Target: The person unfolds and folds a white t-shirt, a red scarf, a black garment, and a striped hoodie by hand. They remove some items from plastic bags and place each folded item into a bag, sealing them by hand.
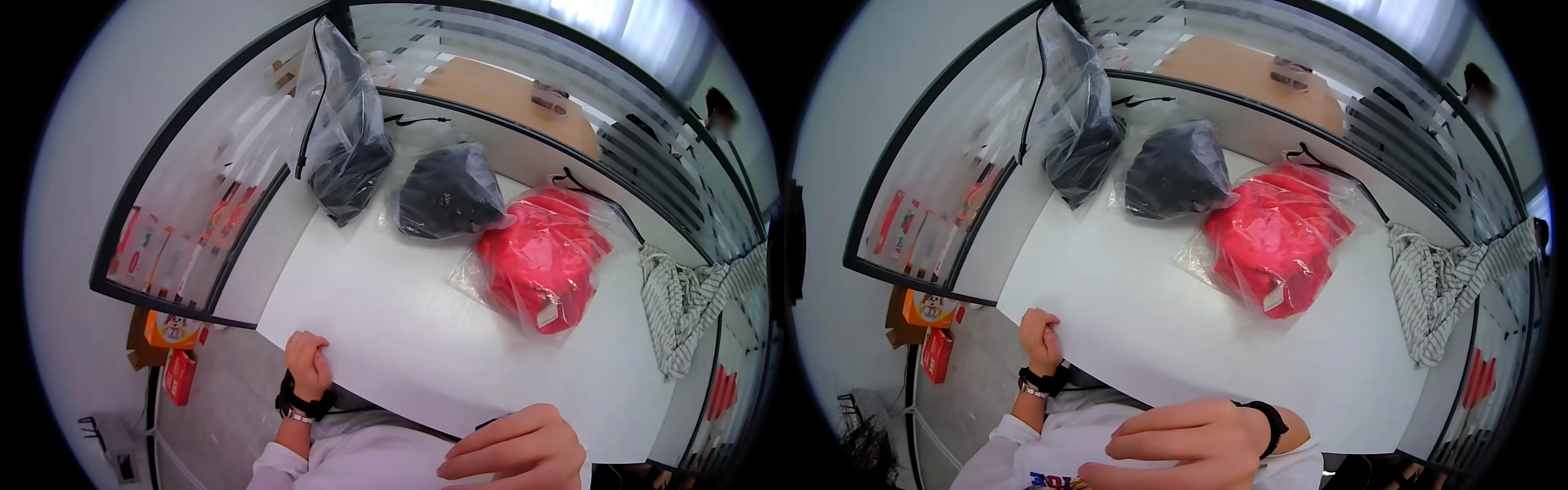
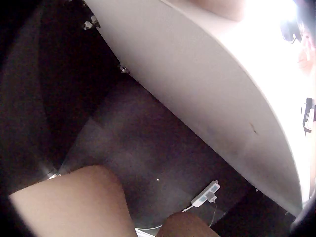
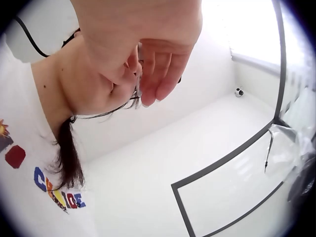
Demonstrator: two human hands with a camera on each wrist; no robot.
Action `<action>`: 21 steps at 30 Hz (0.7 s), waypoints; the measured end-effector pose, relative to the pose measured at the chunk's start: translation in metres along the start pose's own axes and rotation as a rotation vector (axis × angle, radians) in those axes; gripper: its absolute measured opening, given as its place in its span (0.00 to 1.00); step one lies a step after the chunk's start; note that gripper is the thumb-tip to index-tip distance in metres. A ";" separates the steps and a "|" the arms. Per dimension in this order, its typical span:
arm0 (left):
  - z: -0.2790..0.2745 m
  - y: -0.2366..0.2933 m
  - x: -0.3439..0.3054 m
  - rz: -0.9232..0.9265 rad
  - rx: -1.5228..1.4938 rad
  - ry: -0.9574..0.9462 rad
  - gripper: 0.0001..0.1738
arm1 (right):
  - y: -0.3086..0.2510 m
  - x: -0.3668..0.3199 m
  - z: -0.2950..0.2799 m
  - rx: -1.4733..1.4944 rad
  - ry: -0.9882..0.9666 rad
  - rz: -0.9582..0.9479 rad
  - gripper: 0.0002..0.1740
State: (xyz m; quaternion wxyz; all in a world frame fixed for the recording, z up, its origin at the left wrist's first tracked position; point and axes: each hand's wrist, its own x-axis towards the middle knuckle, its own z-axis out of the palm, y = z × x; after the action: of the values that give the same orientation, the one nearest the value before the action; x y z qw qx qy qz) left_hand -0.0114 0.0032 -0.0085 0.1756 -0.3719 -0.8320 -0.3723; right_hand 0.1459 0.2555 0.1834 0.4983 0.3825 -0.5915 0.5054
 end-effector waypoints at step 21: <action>-0.003 0.001 0.003 0.003 0.004 -0.007 0.06 | -0.002 0.011 -0.032 -0.071 -0.172 0.438 0.10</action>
State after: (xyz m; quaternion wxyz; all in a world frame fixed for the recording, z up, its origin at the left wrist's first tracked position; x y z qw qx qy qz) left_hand -0.0124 0.0024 -0.0045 0.1740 -0.3742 -0.8327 -0.3692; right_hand 0.1515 0.2870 0.1944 0.3377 0.2690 -0.7181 0.5458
